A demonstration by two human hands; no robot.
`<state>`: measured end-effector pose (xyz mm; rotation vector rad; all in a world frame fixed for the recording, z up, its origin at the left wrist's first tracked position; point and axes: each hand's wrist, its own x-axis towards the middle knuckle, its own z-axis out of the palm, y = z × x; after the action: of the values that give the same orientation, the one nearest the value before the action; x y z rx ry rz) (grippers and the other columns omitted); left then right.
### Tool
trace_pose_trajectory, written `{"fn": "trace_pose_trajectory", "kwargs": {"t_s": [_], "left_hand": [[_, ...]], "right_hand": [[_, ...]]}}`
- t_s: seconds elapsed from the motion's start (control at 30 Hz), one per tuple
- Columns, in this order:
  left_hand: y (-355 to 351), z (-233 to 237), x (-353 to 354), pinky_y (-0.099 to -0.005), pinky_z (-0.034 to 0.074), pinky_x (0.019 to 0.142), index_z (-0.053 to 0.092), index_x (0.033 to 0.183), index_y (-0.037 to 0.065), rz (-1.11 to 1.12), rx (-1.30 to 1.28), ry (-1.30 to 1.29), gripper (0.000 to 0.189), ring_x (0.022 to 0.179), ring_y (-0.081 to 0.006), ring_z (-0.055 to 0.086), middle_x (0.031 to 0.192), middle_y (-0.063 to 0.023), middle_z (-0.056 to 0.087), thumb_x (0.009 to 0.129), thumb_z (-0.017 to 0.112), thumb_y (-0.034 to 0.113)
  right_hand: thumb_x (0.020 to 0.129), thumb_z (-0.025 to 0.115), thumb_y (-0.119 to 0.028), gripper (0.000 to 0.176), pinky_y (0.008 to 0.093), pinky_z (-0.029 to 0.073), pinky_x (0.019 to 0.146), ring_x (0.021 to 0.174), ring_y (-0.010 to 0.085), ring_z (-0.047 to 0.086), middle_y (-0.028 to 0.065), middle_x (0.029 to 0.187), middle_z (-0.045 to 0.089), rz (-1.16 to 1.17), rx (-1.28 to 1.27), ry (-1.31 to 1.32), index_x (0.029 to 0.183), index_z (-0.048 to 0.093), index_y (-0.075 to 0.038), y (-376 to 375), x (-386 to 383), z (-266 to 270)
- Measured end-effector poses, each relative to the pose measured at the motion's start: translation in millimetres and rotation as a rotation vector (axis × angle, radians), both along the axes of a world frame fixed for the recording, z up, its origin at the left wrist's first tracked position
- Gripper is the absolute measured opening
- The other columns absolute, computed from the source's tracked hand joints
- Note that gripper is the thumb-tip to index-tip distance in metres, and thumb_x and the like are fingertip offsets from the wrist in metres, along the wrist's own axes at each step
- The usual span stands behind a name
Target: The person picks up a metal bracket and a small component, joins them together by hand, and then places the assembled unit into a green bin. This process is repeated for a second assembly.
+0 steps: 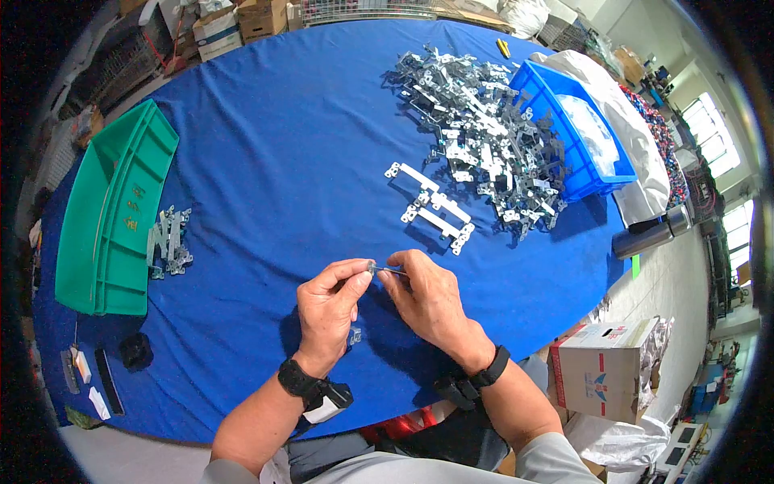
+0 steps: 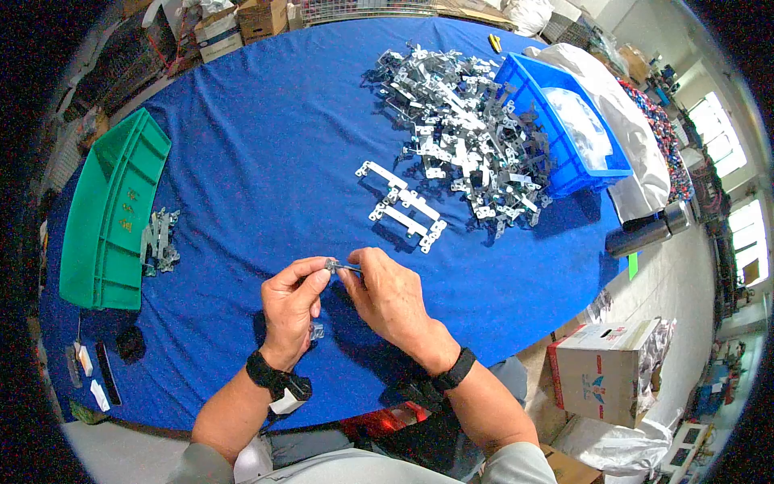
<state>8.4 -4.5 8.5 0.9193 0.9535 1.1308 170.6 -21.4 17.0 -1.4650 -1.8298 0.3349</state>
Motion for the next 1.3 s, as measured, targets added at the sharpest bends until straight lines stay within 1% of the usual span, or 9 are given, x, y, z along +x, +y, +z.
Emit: {"fn": "trace_pose_trajectory", "kwargs": {"t_s": [0.03, 0.27, 0.43, 0.63, 1.07, 1.13, 1.17, 1.23, 1.3], "left_hand": [[0, 0, 0, -0.0167, 0.039, 0.046, 0.072, 0.107, 0.000, 0.004, -0.003, -0.006, 0.017, 0.056, -0.0008, 0.050, 0.092, -0.0045, 0.072, 0.091, 0.070, 0.005], [0, -3, 0, -0.0167, 0.039, 0.046, 0.072, 0.108, 0.000, 0.007, 0.007, 0.002, 0.017, 0.057, -0.0004, 0.050, 0.098, -0.0050, 0.072, 0.091, 0.069, 0.005], [-1, -3, 1, -0.0168, 0.039, 0.046, 0.073, 0.107, 0.000, 0.029, 0.032, 0.015, 0.016, 0.059, -0.0004, 0.051, 0.104, -0.0059, 0.071, 0.092, 0.069, 0.004], [-1, -2, 1, -0.0168, 0.039, 0.046, 0.073, 0.106, 0.000, 0.029, 0.046, 0.033, 0.015, 0.059, -0.0005, 0.052, 0.105, -0.0062, 0.071, 0.092, 0.069, 0.004], [0, -5, 1, -0.0171, 0.040, 0.047, 0.073, 0.106, 0.001, 0.013, 0.050, 0.029, 0.016, 0.058, -0.0012, 0.051, 0.106, -0.0066, 0.071, 0.091, 0.069, 0.004], [-1, -5, 1, -0.0174, 0.041, 0.048, 0.073, 0.106, 0.001, 0.015, 0.072, 0.063, 0.016, 0.059, -0.0016, 0.052, 0.105, -0.0066, 0.071, 0.091, 0.070, 0.004], [-1, -5, 1, -0.0174, 0.041, 0.048, 0.073, 0.106, 0.001, 0.016, 0.072, 0.063, 0.016, 0.059, -0.0016, 0.052, 0.105, -0.0066, 0.071, 0.091, 0.070, 0.004], [-1, -5, 1, -0.0175, 0.041, 0.048, 0.073, 0.105, 0.001, 0.015, 0.072, 0.067, 0.016, 0.058, -0.0015, 0.052, 0.106, -0.0066, 0.071, 0.090, 0.070, 0.004], [-1, -6, 1, -0.0174, 0.041, 0.048, 0.073, 0.105, 0.001, 0.015, 0.071, 0.069, 0.015, 0.058, -0.0014, 0.052, 0.106, -0.0066, 0.071, 0.090, 0.070, 0.004]], "right_hand": [[0.092, 0.066, -0.015, 0.012, 0.0413, 0.050, 0.057, 0.067, 0.0321, 0.062, 0.0121, 0.077, 0.058, -0.011, -0.011, 0.080, 0.091, 0.059, -0.005, 0, -1, -1], [0.091, 0.066, -0.014, 0.014, 0.0433, 0.050, 0.059, 0.070, 0.0332, 0.063, 0.0135, 0.081, 0.060, 0.036, 0.003, 0.041, 0.096, 0.058, -0.004, 2, 0, -2], [0.091, 0.066, -0.013, 0.012, 0.0432, 0.049, 0.058, 0.069, 0.0339, 0.063, 0.0139, 0.079, 0.060, -0.004, -0.149, 0.164, 0.092, 0.057, -0.004, 0, -4, 10], [0.091, 0.067, -0.014, 0.014, 0.0436, 0.049, 0.058, 0.069, 0.0348, 0.063, 0.0156, 0.080, 0.062, 0.027, -0.046, 0.141, 0.092, 0.058, -0.004, 3, -2, -2], [0.092, 0.066, -0.018, 0.017, 0.0456, 0.048, 0.056, 0.066, 0.0365, 0.063, 0.0152, 0.077, 0.061, 0.013, -0.055, 0.132, 0.090, 0.058, -0.004, 4, -2, -4], [0.091, 0.068, -0.011, 0.014, 0.0393, 0.047, 0.054, 0.063, 0.0319, 0.062, 0.0156, 0.073, 0.061, 0.013, -0.059, 0.038, 0.087, 0.059, 0.000, 3, -1, -3], [0.091, 0.068, -0.011, 0.014, 0.0393, 0.047, 0.054, 0.063, 0.0319, 0.062, 0.0156, 0.073, 0.061, 0.013, -0.059, 0.038, 0.087, 0.059, 0.000, 3, -1, -4], [0.093, 0.065, -0.024, 0.023, 0.0468, 0.046, 0.053, 0.063, 0.0366, 0.061, 0.0149, 0.071, 0.058, -0.016, -0.098, -0.010, 0.083, 0.056, -0.005, 4, -1, -6], [0.094, 0.065, -0.024, 0.024, 0.0466, 0.046, 0.053, 0.063, 0.0365, 0.062, 0.0147, 0.071, 0.059, -0.023, -0.104, -0.010, 0.083, 0.056, -0.005, 3, 0, -5]]}}
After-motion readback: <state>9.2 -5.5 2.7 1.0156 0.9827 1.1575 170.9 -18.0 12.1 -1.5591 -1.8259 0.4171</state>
